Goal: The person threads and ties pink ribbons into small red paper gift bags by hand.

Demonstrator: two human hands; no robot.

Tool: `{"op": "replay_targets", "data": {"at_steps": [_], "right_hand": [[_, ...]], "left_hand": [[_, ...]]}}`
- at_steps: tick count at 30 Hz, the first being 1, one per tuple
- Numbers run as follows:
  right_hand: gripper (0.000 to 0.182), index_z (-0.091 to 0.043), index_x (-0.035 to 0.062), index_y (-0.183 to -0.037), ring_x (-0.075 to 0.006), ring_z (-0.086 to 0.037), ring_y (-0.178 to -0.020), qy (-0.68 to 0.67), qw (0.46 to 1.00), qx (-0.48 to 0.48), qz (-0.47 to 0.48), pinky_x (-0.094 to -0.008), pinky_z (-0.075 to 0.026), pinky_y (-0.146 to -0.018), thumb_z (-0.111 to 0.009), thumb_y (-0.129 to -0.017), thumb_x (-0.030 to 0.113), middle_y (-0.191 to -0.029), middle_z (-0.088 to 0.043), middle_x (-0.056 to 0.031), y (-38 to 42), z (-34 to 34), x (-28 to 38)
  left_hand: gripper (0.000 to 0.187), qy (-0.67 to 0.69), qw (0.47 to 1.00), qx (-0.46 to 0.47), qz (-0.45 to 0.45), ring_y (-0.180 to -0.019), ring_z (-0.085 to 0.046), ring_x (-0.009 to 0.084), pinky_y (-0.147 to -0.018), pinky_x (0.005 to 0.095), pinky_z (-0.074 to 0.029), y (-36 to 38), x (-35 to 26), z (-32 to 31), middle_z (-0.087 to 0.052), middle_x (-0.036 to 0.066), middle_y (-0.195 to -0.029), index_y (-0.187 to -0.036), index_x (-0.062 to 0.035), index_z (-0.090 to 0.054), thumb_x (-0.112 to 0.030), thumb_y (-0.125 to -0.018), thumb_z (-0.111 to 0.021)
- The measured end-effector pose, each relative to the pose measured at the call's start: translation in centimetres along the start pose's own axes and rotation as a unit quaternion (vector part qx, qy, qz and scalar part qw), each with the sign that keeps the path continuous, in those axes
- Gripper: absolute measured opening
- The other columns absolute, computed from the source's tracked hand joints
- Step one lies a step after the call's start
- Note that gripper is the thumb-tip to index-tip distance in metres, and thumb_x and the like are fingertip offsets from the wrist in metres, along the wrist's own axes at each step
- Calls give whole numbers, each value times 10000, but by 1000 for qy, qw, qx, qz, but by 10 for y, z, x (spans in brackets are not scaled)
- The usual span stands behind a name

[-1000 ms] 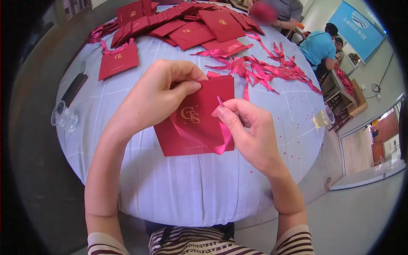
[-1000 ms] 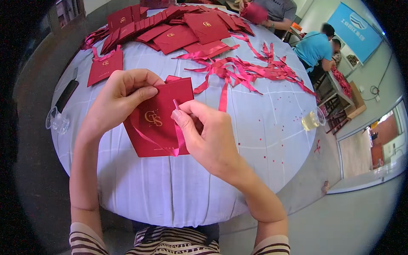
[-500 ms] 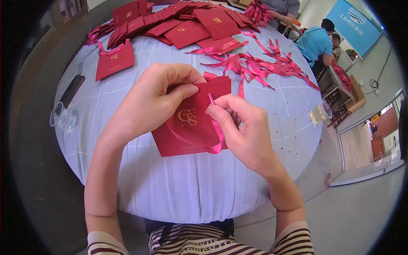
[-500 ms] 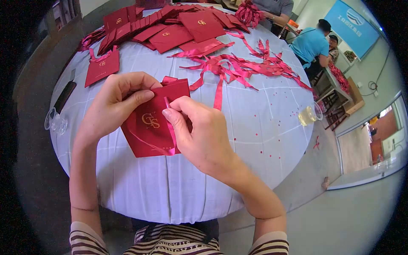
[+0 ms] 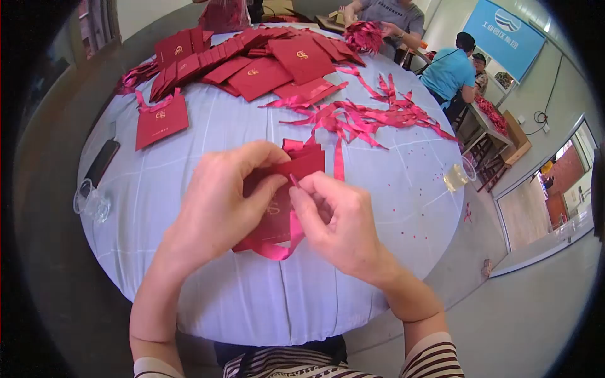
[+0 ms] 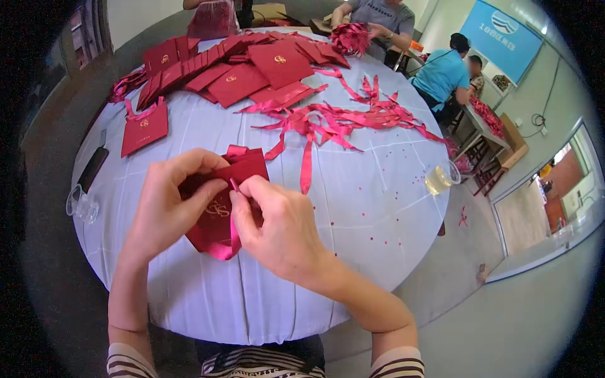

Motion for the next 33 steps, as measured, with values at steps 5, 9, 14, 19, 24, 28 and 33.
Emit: {"op": "replay_targets", "data": {"at_steps": [5,9,14,19,24,28,33], "right_hand": [[102,-575,-21,-803,-30,-450,-519,29,999,-5,30,-226,-344,-441,-564,-885,38,-586,-519,-18,2,2,8],[114,-576,-25,-818,-40,-466,-551,-13,1000,26,-8,-240,-375,-466,-544,-896,51,-605,-536,-35,1,0,4],[165,-507,-40,-738,-236,-489,-469,-82,996,8,-32,-359,-378,-469,-545,-866,56,-598,-511,-187,-1,-1,-5],[175,-588,-47,-881,-45,-528,-699,-135,982,96,-88,-222,-434,-598,-492,-929,92,-740,-615,-39,-1,-13,-19],[183,-588,-53,-894,-59,-562,-736,-66,990,89,-85,-234,-461,-638,-483,-939,90,-771,-638,-57,-2,-10,-16],[186,-585,-56,-882,-76,-579,-715,-84,990,80,-76,-251,-473,-626,-500,-942,98,-765,-647,-62,-4,-9,-14],[78,-588,-24,-875,-50,-549,-661,3,997,56,-51,-216,-445,-581,-597,-886,53,-701,-609,-34,-11,7,-11]], "left_hand": [[166,-99,989,-35,-101,-732,-622,333,-649,385,-482,10,-28,1,-638,159,-803,-923,-13,-596,-8,-759,-616],[157,-160,976,-52,-141,-723,-617,261,-638,331,-480,14,-39,1,-641,120,-817,-922,-9,-623,15,-767,-635],[180,-181,972,-28,-146,-728,-613,285,-662,355,-477,14,-40,-5,-633,125,-806,-924,-10,-610,21,-747,-631],[194,-190,971,-5,-147,-736,-611,295,-663,362,-473,14,-37,-8,-638,126,-820,-933,-11,-608,20,-743,-631],[225,-181,972,18,-152,-767,-622,300,-683,364,-478,14,-40,-14,-645,128,-844,-960,-17,-606,24,-741,-630],[239,-181,974,23,-137,-787,-626,304,-691,369,-482,13,-37,-12,-645,130,-857,-977,-20,-600,24,-744,-631],[256,-156,982,-14,-108,-798,-620,308,-701,378,-484,12,-30,-9,-630,133,-877,-1001,-13,-540,33,-763,-622]]}}
Point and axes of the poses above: each hand's wrist, its own y-axis away from the middle knuckle, its own z-axis out of the back of the hand, x = y × z, the point moved 10 cm from there along -y, towards the middle knuckle
